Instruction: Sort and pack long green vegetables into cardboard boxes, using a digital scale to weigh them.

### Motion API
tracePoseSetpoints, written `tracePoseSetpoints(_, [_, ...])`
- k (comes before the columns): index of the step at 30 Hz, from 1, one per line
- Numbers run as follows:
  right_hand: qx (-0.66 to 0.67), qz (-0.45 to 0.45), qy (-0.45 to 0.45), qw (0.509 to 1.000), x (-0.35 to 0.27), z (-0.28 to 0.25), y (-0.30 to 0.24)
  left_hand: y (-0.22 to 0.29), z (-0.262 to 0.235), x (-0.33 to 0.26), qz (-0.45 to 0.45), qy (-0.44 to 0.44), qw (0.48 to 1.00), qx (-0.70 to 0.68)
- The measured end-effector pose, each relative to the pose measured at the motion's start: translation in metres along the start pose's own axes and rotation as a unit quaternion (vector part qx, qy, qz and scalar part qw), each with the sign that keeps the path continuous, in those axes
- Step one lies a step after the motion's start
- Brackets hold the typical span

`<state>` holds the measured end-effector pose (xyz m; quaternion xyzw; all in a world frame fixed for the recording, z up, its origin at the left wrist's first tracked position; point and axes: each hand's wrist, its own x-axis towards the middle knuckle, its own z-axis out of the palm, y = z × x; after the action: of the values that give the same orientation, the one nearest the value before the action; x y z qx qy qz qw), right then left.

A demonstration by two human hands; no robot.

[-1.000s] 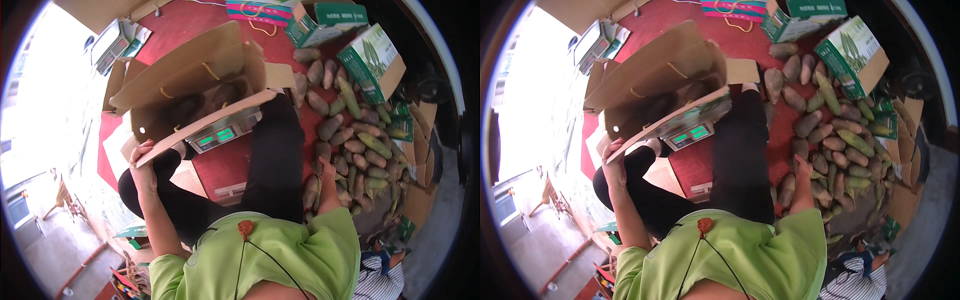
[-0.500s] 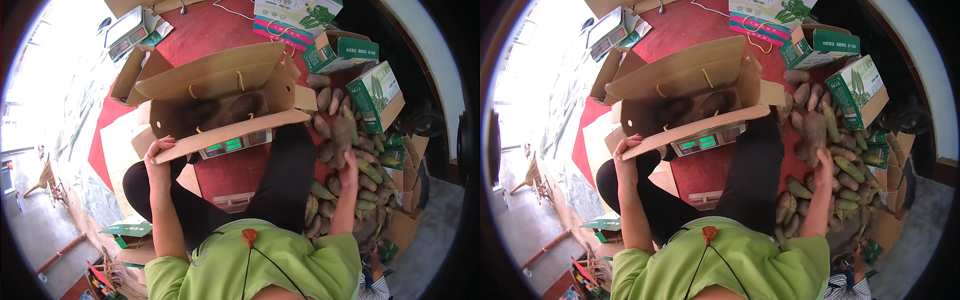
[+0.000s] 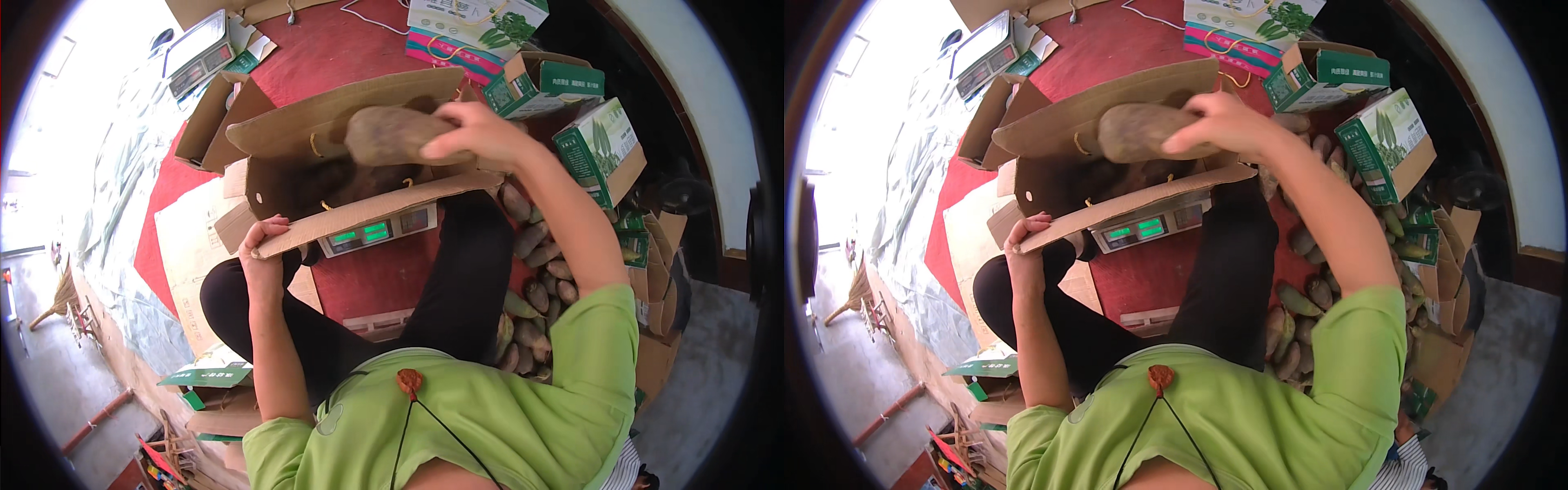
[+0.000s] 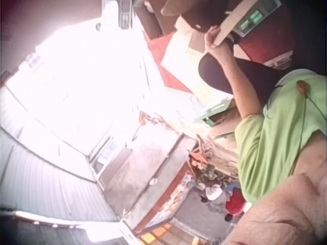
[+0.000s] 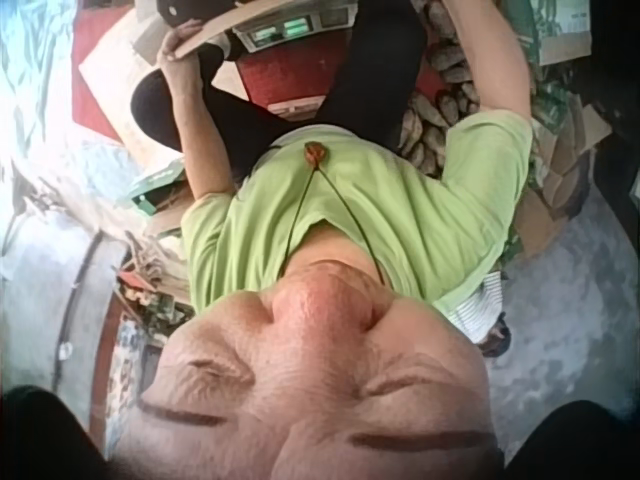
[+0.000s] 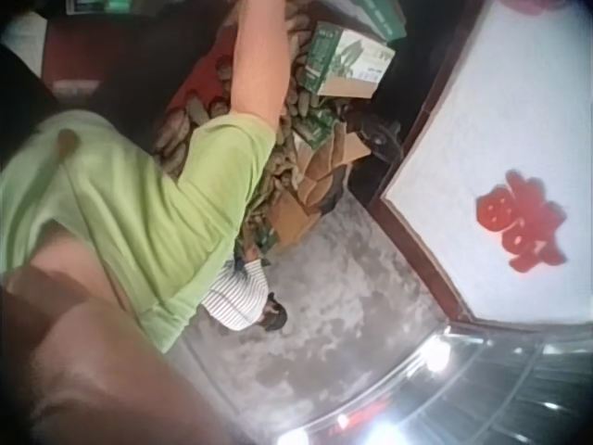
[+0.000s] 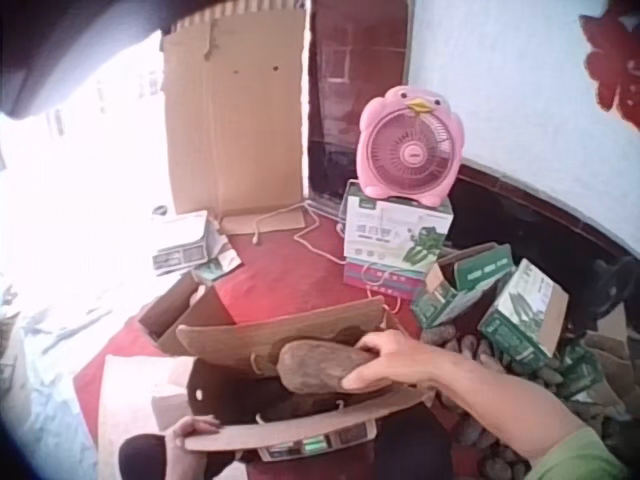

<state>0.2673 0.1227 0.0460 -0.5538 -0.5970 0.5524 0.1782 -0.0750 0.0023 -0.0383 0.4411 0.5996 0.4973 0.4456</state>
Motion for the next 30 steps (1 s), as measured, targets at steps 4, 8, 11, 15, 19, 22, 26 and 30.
tracePoseSetpoints(4, [-0.163, -0.003, -0.095, 0.982, 0.052, 0.042, -0.001, -0.003, 0.003, 0.000, -0.003, -0.004, 1.000, -0.004])
tracePoseSetpoints(8, [-0.306, -0.079, -0.051, 0.947, 0.067, 0.059, 0.005, -0.001, 0.007, 0.003, 0.019, -0.024, 1.000, 0.001])
tracePoseSetpoints(11, [-0.200, -0.165, 0.039, 0.965, 0.052, 0.043, 0.007, -0.006, -0.003, 0.004, 0.009, -0.019, 1.000, 0.013])
tracePoseSetpoints(15, [-0.039, -0.172, 0.090, 0.980, -0.018, -0.015, 0.004, -0.014, -0.012, 0.005, 0.038, -0.026, 0.998, 0.052])
tracePoseSetpoints(19, [0.015, -0.086, 0.259, 0.962, -0.098, -0.062, 0.067, -0.007, -0.002, 0.003, 0.020, -0.011, 0.997, 0.077])
tracePoseSetpoints(22, [0.037, 0.020, 0.349, 0.936, -0.145, -0.073, 0.165, -0.011, -0.003, 0.006, 0.003, -0.011, 0.998, 0.059])
tracePoseSetpoints(26, [0.111, 0.196, 0.408, 0.885, -0.202, -0.033, 0.291, -0.013, -0.003, 0.005, 0.018, -0.006, 0.996, 0.092])
tracePoseSetpoints(30, [0.203, 0.376, 0.387, 0.817, -0.240, 0.015, 0.395, -0.009, -0.002, 0.005, 0.022, -0.017, 0.992, 0.122])
